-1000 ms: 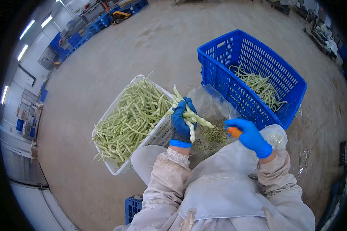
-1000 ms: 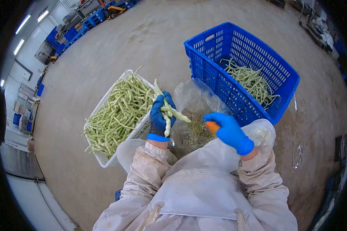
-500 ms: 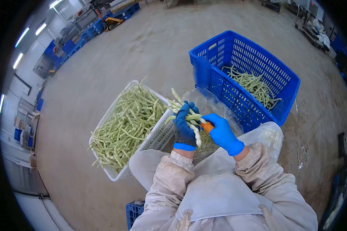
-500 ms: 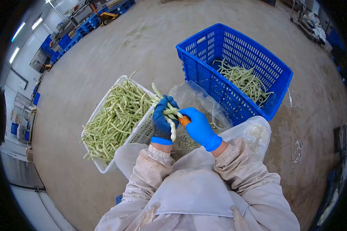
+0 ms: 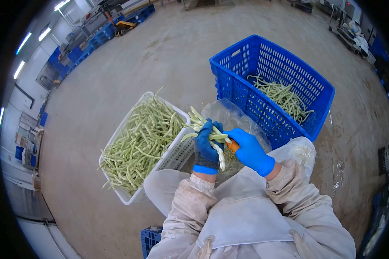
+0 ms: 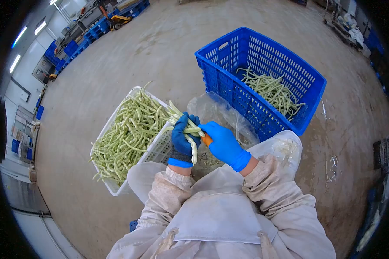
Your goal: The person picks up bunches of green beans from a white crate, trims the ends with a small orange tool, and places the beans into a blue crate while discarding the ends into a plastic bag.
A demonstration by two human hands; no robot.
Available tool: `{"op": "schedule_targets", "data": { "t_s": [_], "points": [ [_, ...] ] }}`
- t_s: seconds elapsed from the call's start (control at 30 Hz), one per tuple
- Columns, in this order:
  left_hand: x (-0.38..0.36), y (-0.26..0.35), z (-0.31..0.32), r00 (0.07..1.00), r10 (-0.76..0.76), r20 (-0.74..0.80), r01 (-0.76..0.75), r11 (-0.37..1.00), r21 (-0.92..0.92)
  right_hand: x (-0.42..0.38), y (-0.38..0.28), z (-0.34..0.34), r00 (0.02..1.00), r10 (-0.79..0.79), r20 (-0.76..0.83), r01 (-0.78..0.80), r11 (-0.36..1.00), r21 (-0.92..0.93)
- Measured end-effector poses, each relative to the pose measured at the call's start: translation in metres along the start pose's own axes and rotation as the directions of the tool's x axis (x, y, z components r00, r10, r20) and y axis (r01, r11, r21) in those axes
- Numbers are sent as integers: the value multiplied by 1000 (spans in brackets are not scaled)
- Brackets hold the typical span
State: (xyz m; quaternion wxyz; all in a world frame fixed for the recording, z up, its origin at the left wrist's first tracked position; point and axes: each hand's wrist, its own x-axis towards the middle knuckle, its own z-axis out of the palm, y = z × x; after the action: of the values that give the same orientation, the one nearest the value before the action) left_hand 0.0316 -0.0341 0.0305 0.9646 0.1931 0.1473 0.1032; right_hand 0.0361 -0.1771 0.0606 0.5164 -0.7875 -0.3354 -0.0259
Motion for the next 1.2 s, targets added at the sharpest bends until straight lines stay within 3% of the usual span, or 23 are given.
{"op": "schedule_targets", "data": {
  "t_s": [0.17, 0.3, 0.37, 0.47, 0.5, 0.53, 0.57, 0.6, 0.63, 0.67, 0.7, 0.73, 0.8, 0.83, 0.9, 0.93, 0.97, 1.0, 1.03, 1.1, 1.2],
  "points": [
    [-3, -4, -2, 999, -3, -38, 5, 998, 63, -1, 7, 0, 995, -89, 46, 99, 948, -304],
    [0, -6, -6, 1000, 16, -25, -15, 998, 63, -2, 12, 0, 992, -99, 76, 121, 914, -388],
    [0, -6, -8, 999, 25, -25, -23, 997, 73, 0, 12, -1, 981, -179, 80, 196, 868, -457],
    [-5, -2, -13, 996, -84, -15, 84, 996, 30, 6, 17, -8, 963, -205, 176, 261, 872, -414],
    [-14, 0, -12, 988, 58, 142, -111, 909, 402, 7, 17, -11, 963, -205, 176, 262, 872, -413],
    [-18, 1, -11, 934, 125, 335, -330, 660, 675, 7, 16, -15, 939, -240, 248, 303, 918, -258],
    [-16, 3, -13, 918, 49, 393, -339, 611, 715, 7, 16, -19, 907, -283, 312, 326, 941, -95],
    [-16, 6, -11, 918, 49, 393, -338, 612, 715, 9, 19, -23, 907, -282, 312, 325, 941, -95],
    [-16, 9, -9, 963, -159, 219, 7, 823, 567, 12, 23, -28, 922, -243, 301, 293, 947, -134],
    [-17, 10, -7, 908, -406, 102, 357, 879, 318, 14, 29, -34, 937, -201, 287, 257, 951, -172],
    [-22, 10, -1, 909, -404, 101, 345, 867, 358, 18, 34, -42, 974, -210, 83, 225, 928, -296],
    [-21, 7, -4, 908, -406, 103, 347, 867, 358, 20, 38, -49, 974, -209, 82, 224, 928, -298],
    [-18, 5, -10, 913, -371, 168, 311, 902, 299, 23, 43, -58, 926, -36, -375, -44, 978, -203],
    [-18, 4, -7, 942, -332, 51, 319, 931, 177, 18, 45, -60, 928, -30, -372, -47, 979, -197],
    [-13, 3, -11, 969, -241, 46, 236, 967, 92, 6, 46, -62, 961, -273, -46, 181, 744, -643],
    [-7, 1, -13, 988, -147, 46, 147, 989, 2, 1, 33, -60, 960, -278, -48, 182, 742, -646],
    [3, -1, -19, 991, -130, 0, 130, 989, -71, -6, 16, -57, 998, -63, -24, 50, 925, -376],
    [4, -1, -17, 991, -132, -9, 131, 988, -79, -12, 2, -49, 986, 153, 72, -147, 986, -75],
    [3, -1, -16, 996, -88, 2, 88, 993, -82, -18, -4, -38, 984, 163, 75, -158, 985, -73],
    [4, -3, -13, 999, -28, 18, 29, 997, -76, -21, -11, -19, 973, 214, 83, -223, 967, 120],
    [4, -9, -7, 998, -29, -52, 26, 998, -49, -16, -3, -1, 968, 251, 30, -252, 962, 102]
  ]
}}
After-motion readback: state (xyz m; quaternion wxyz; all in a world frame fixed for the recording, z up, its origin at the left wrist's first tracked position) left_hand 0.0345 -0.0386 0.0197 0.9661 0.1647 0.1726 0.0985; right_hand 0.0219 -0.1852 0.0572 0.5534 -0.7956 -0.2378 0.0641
